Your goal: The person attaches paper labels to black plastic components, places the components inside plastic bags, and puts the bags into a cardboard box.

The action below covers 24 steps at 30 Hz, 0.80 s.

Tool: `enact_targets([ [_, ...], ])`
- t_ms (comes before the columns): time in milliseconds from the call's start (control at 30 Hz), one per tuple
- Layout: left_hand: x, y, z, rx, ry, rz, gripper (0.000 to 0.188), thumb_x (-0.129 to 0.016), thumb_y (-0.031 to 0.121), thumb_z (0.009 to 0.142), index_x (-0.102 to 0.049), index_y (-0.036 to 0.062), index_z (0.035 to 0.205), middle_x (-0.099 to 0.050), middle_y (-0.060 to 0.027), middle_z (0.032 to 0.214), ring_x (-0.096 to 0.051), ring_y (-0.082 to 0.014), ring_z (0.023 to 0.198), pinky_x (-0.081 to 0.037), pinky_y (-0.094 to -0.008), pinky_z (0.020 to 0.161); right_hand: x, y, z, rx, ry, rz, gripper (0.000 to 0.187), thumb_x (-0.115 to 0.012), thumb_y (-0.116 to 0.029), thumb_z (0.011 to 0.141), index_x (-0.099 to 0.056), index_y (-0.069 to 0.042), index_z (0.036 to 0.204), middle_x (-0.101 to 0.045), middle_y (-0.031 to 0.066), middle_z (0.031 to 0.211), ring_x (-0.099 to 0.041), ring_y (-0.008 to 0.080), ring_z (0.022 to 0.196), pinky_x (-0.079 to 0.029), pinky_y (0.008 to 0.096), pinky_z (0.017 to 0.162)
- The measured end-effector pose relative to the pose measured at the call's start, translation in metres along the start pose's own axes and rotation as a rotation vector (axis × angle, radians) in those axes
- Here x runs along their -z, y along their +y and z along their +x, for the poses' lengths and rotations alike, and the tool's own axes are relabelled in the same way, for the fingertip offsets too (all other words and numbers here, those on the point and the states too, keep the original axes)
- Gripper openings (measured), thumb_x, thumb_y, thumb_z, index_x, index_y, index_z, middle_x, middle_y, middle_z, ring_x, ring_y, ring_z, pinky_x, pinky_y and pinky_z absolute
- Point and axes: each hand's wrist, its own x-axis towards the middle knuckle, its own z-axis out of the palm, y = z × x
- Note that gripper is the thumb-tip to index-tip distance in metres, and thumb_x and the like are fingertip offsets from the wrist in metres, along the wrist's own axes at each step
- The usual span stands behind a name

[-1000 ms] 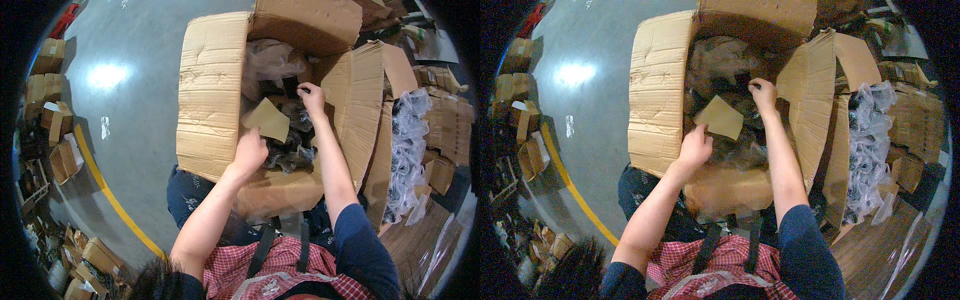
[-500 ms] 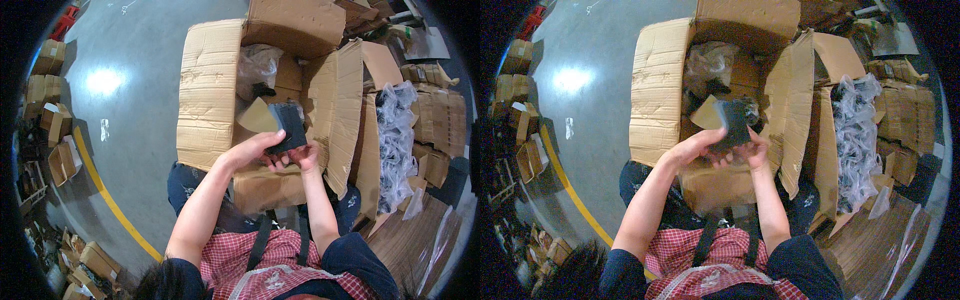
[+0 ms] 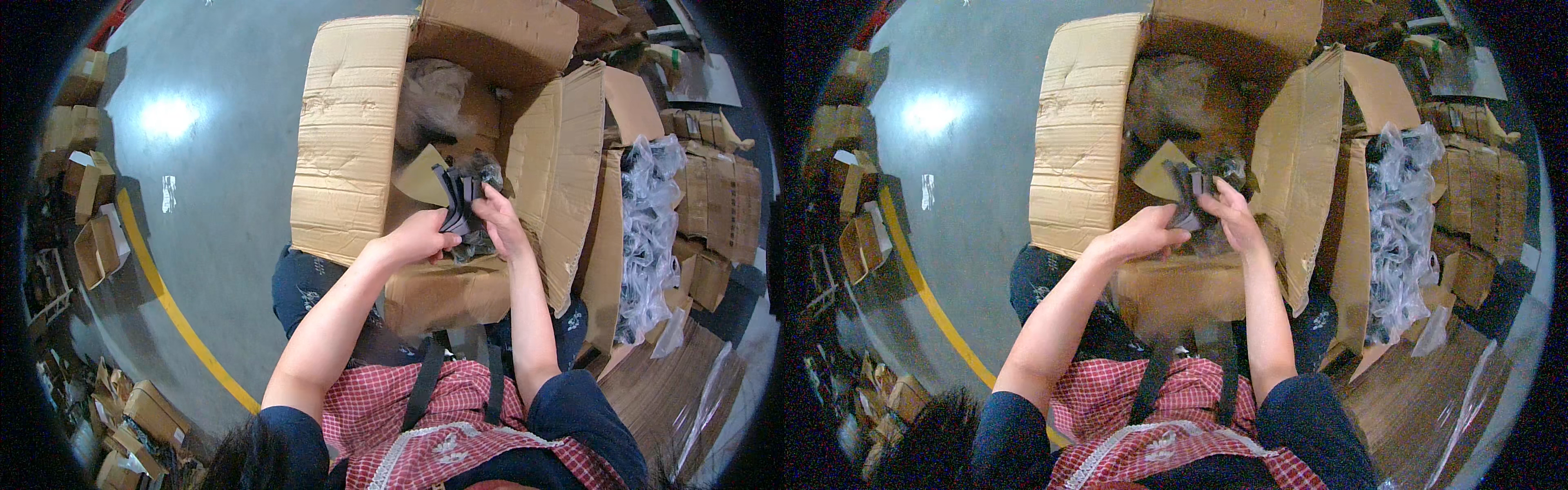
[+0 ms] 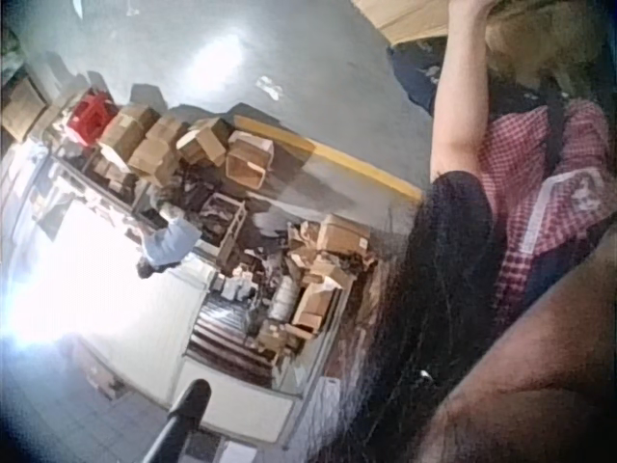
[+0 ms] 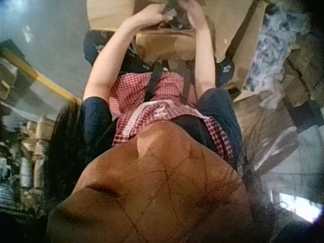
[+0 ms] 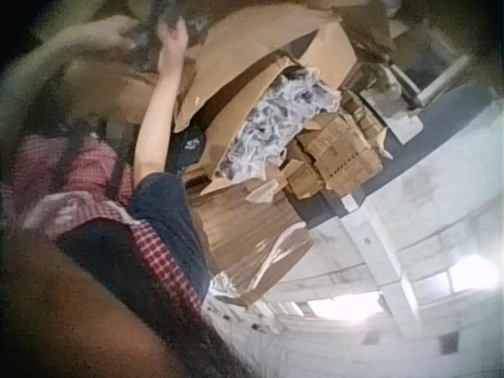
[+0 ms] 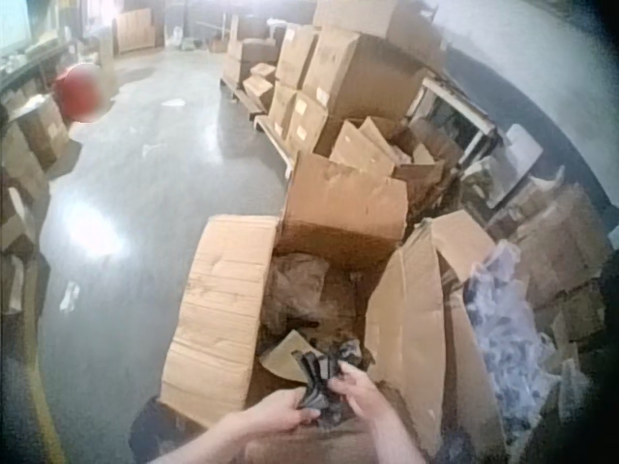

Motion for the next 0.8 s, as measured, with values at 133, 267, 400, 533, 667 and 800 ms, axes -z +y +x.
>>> enact_targets([
  [133, -0.001, -0.005, 0.003, -0.038, 0.008, -0.164, 0.027, -0.070, 0.007, 0.087, -0.058, -0.0021, 0.109, -0.066, -0.0086, 0.092, -0.063, -0.0155, 0.068, -0.052, -0.0311, 0.056, -0.026, -0.019, 0.010, 0.034, -0.052, -0.175, 0.046, -0.076, -0.013, 0.085, -0.060, 0.001, 0.126, -0.068, 0.0050, 0.116, -0.061, 0.0135, 0.104, -0.044, 0.0296, 0.098],
  [267, -0.001, -0.006, 0.006, -0.103, -0.045, -0.163, 0.027, -0.068, 0.009, 0.090, -0.058, -0.0013, 0.113, -0.066, -0.0080, 0.093, -0.063, -0.0152, 0.071, -0.053, -0.0310, 0.061, -0.030, -0.021, 0.006, 0.110, -0.025, -0.135, 0.040, -0.074, -0.012, 0.088, -0.062, 0.000, 0.124, -0.069, 0.0053, 0.115, -0.061, 0.0129, 0.103, -0.045, 0.0281, 0.094],
  [400, -0.002, -0.003, 0.007, -0.047, -0.116, -0.315, 0.025, -0.063, 0.014, 0.096, -0.056, -0.0002, 0.116, -0.067, -0.0083, 0.094, -0.064, -0.0156, 0.074, -0.054, -0.0305, 0.068, -0.031, -0.023, -0.005, 0.097, -0.003, -0.128, 0.043, -0.073, -0.013, 0.090, -0.060, 0.001, 0.128, -0.068, 0.0054, 0.118, -0.061, 0.0131, 0.106, -0.045, 0.0278, 0.096],
  [533, -0.007, -0.005, 0.005, -0.135, -0.107, -0.368, 0.026, -0.059, 0.019, 0.100, -0.056, -0.0004, 0.118, -0.069, -0.0091, 0.098, -0.066, -0.0162, 0.079, -0.054, -0.0300, 0.071, -0.038, -0.039, -0.019, 0.133, -0.006, -0.072, 0.053, -0.075, -0.006, 0.084, -0.056, 0.002, 0.133, -0.064, 0.0071, 0.125, -0.061, 0.0166, 0.111, -0.045, 0.0302, 0.100],
  [667, -0.010, 0.011, -0.004, -0.178, -0.147, -0.491, 0.026, -0.058, 0.018, 0.100, -0.057, -0.0006, 0.119, -0.070, -0.0090, 0.101, -0.067, -0.0170, 0.084, -0.054, -0.0304, 0.077, -0.036, -0.061, -0.031, 0.166, -0.081, 0.000, 0.062, -0.075, -0.001, 0.078, -0.053, 0.002, 0.136, -0.062, 0.0085, 0.131, -0.059, 0.0202, 0.118, -0.042, 0.0340, 0.106],
  [800, -0.010, 0.019, -0.008, -0.268, -0.194, -0.520, 0.025, -0.058, 0.016, 0.100, -0.058, -0.0003, 0.119, -0.070, -0.0087, 0.101, -0.068, -0.0176, 0.087, -0.053, -0.0306, 0.083, -0.032, -0.070, -0.038, 0.332, -0.143, 0.056, 0.063, -0.073, 0.002, 0.073, -0.055, -0.001, 0.133, -0.058, 0.0180, 0.136, -0.052, 0.0306, 0.131, -0.037, 0.0421, 0.113],
])
